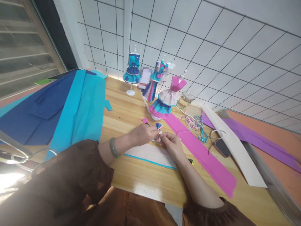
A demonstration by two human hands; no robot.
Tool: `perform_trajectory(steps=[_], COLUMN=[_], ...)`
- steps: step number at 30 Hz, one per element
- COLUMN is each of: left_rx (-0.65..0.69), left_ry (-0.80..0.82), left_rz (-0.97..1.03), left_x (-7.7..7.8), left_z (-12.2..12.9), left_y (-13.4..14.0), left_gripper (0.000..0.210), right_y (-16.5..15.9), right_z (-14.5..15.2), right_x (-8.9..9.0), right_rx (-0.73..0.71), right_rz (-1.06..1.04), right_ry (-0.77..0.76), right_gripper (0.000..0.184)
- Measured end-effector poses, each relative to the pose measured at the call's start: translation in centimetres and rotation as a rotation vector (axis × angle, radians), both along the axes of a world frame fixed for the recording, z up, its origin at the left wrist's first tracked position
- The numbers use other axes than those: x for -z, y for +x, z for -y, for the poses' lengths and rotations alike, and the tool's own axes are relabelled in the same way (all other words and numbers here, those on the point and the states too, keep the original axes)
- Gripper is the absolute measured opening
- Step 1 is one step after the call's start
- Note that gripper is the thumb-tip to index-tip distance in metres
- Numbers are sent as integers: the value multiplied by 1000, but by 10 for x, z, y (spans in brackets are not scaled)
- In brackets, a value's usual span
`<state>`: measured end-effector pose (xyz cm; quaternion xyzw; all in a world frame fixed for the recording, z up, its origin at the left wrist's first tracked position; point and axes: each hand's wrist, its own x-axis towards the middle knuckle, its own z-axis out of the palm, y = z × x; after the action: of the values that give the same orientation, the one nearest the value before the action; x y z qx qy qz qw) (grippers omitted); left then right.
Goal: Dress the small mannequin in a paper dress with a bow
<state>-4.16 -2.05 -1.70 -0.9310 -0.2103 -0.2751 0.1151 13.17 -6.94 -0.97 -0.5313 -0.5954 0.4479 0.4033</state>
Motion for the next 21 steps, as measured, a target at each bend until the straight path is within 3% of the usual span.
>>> perform_trajectory(steps=[13,18,21], left_rx=[-55,-24,20], left_ry=[-101,-236,-296], left_rz=[111,242,266], left_x=[3,2,0], left_z=[0,-1,-1], left_y=[3,3,3], left_gripper=[27,26,26], right_y=[0,1,2], right_z=[3,3,3], right_x=[0,0,-3], right_rx=[-33,-22,-98], right_rz=[197,164,111], right_ry=[64,49,0], right_gripper=[36,36,37])
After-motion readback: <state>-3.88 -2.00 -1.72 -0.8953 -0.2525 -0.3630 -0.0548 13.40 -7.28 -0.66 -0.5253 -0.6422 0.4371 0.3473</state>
